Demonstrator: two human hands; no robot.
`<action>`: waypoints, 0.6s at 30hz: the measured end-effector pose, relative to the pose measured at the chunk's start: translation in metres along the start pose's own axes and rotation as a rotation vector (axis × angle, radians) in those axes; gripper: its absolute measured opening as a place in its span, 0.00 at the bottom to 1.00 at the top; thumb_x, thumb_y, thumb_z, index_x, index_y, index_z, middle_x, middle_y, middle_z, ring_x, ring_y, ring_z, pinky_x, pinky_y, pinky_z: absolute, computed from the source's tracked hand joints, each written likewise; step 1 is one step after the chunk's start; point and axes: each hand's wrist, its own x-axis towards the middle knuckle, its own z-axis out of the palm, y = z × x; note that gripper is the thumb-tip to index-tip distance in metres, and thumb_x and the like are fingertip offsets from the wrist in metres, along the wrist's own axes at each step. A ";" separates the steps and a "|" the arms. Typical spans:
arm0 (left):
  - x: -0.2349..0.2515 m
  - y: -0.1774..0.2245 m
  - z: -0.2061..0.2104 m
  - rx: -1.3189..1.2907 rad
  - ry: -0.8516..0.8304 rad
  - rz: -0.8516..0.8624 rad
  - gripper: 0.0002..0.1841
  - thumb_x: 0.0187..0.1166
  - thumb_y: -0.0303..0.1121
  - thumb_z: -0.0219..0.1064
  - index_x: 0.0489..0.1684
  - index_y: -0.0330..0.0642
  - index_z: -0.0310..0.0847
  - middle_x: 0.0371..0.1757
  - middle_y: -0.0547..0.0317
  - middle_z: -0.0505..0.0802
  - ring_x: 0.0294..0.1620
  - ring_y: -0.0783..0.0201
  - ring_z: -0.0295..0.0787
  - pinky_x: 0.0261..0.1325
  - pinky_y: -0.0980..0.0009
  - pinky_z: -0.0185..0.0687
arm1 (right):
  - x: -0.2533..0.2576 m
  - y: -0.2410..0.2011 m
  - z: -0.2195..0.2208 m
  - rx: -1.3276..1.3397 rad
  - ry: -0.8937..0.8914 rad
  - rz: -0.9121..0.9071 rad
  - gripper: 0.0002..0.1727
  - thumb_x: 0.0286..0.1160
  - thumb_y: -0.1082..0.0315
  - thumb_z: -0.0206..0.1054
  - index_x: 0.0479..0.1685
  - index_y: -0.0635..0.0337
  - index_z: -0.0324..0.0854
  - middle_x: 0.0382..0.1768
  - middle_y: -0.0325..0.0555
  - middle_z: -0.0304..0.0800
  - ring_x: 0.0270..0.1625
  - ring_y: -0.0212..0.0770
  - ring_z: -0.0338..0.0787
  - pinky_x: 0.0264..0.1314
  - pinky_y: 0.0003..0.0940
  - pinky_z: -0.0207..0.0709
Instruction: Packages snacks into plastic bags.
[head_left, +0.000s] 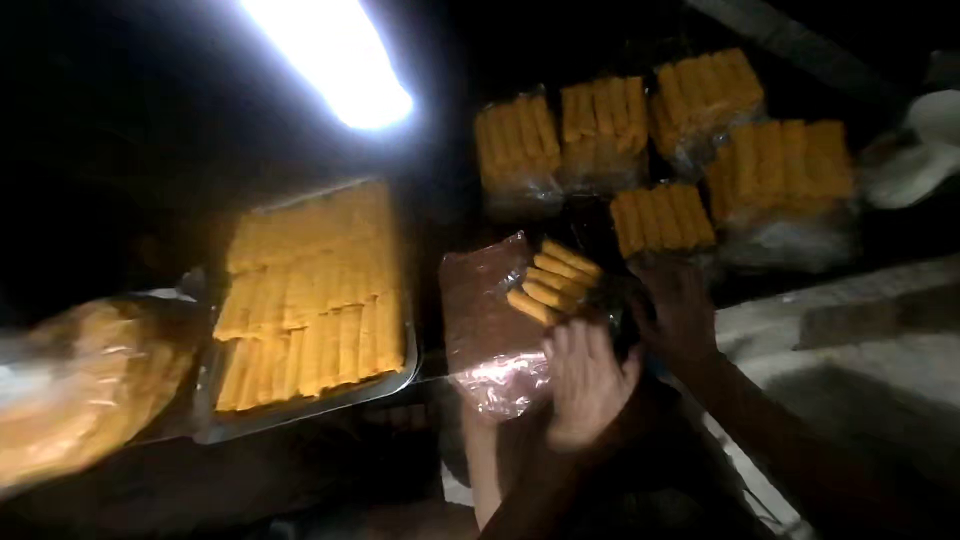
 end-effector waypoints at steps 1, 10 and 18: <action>0.003 0.003 0.004 0.013 -0.010 -0.004 0.23 0.65 0.45 0.74 0.48 0.34 0.88 0.43 0.40 0.92 0.45 0.40 0.90 0.45 0.47 0.81 | 0.003 0.005 0.003 -0.001 -0.005 -0.044 0.17 0.79 0.66 0.66 0.64 0.55 0.88 0.58 0.68 0.87 0.59 0.67 0.87 0.60 0.63 0.81; -0.019 -0.029 -0.030 0.061 -0.157 -0.131 0.13 0.68 0.25 0.71 0.48 0.30 0.88 0.48 0.36 0.92 0.47 0.40 0.93 0.48 0.49 0.89 | -0.009 -0.004 0.006 0.116 -0.198 -0.350 0.12 0.79 0.61 0.65 0.47 0.58 0.90 0.57 0.55 0.93 0.63 0.57 0.90 0.68 0.54 0.81; -0.032 -0.033 -0.035 -0.017 -0.243 -0.207 0.14 0.75 0.23 0.67 0.55 0.26 0.85 0.54 0.34 0.92 0.53 0.41 0.93 0.55 0.50 0.89 | 0.009 -0.032 0.037 0.159 -0.272 -0.359 0.09 0.76 0.67 0.70 0.48 0.59 0.91 0.51 0.52 0.94 0.58 0.58 0.92 0.62 0.56 0.84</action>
